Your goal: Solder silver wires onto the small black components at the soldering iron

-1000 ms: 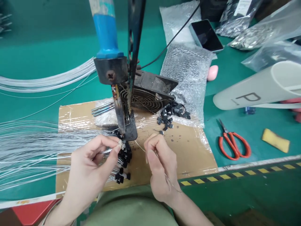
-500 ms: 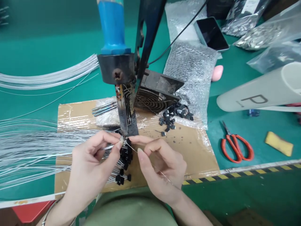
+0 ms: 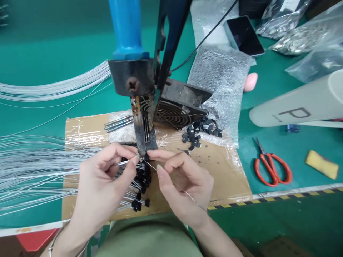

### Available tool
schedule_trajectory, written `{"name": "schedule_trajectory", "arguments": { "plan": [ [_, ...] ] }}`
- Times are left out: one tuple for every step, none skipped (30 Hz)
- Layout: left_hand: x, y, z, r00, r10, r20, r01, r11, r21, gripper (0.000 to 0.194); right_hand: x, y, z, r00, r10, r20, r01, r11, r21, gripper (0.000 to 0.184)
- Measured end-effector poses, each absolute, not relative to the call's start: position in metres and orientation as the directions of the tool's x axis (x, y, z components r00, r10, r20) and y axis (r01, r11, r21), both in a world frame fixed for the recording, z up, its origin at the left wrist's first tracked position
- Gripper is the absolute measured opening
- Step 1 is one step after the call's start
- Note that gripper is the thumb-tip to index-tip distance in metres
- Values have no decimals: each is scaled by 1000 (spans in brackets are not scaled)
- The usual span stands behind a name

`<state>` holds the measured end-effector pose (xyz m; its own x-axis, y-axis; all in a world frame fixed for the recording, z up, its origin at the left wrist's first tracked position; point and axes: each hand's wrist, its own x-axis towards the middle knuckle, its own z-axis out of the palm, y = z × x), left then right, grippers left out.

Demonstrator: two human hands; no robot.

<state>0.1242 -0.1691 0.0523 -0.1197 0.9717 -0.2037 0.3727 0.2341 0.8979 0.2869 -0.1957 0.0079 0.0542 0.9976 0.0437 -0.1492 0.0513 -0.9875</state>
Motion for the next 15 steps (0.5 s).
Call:
{"name": "schedule_trajectory", "arguments": {
  "plan": [
    [124, -169, 52, -120, 972, -205, 377, 235, 896, 9, 287, -196, 8, 53, 998, 44, -157, 52, -986, 23],
    [124, -169, 52, -119, 972, -202, 380, 232, 895, 9, 287, -195, 8, 53, 998, 46, -163, 54, -985, 23],
    [124, -169, 51, -120, 973, -199, 383, 231, 894, 9, 287, -195, 8, 53, 997, 49, -168, 57, -984, 23],
    [124, -169, 51, -122, 973, -196, 383, 229, 895, 10, 287, -195, 8, 54, 997, 52, -170, 60, -984, 23],
    [123, -169, 51, -123, 974, -192, 382, 225, 896, 10, 287, -195, 8, 55, 997, 54, -173, 63, -983, 23],
    [123, -169, 51, -122, 975, -186, 380, 219, 899, 10, 287, -194, 8, 57, 997, 55, -175, 64, -983, 23],
    [123, -169, 51, -118, 976, -183, 378, 214, 901, 10, 287, -194, 8, 57, 997, 55, -178, 65, -982, 23],
    [123, -169, 51, -116, 977, -181, 376, 212, 902, 10, 287, -194, 8, 57, 997, 55, -181, 64, -981, 23],
    [123, -169, 51, -115, 977, -181, 372, 211, 904, 9, 286, -194, 8, 56, 997, 56, -185, 65, -981, 23],
    [123, -169, 51, -113, 977, -179, 370, 209, 905, 9, 286, -193, 8, 56, 997, 57, -186, 66, -980, 23],
    [122, -169, 51, -113, 978, -178, 370, 207, 906, 9, 286, -193, 8, 56, 997, 58, -187, 68, -980, 23],
    [122, -169, 51, -113, 978, -175, 371, 205, 906, 9, 286, -193, 8, 57, 997, 59, -188, 69, -980, 23],
    [122, -170, 51, -111, 979, -171, 374, 200, 905, 9, 286, -194, 9, 59, 996, 62, -187, 72, -980, 23],
    [122, -170, 51, -107, 980, -167, 377, 196, 905, 9, 285, -194, 9, 61, 996, 63, -187, 74, -980, 23],
    [122, -170, 51, -101, 981, -166, 382, 193, 904, 9, 285, -194, 9, 61, 996, 64, -186, 74, -980, 22]
  ]
}}
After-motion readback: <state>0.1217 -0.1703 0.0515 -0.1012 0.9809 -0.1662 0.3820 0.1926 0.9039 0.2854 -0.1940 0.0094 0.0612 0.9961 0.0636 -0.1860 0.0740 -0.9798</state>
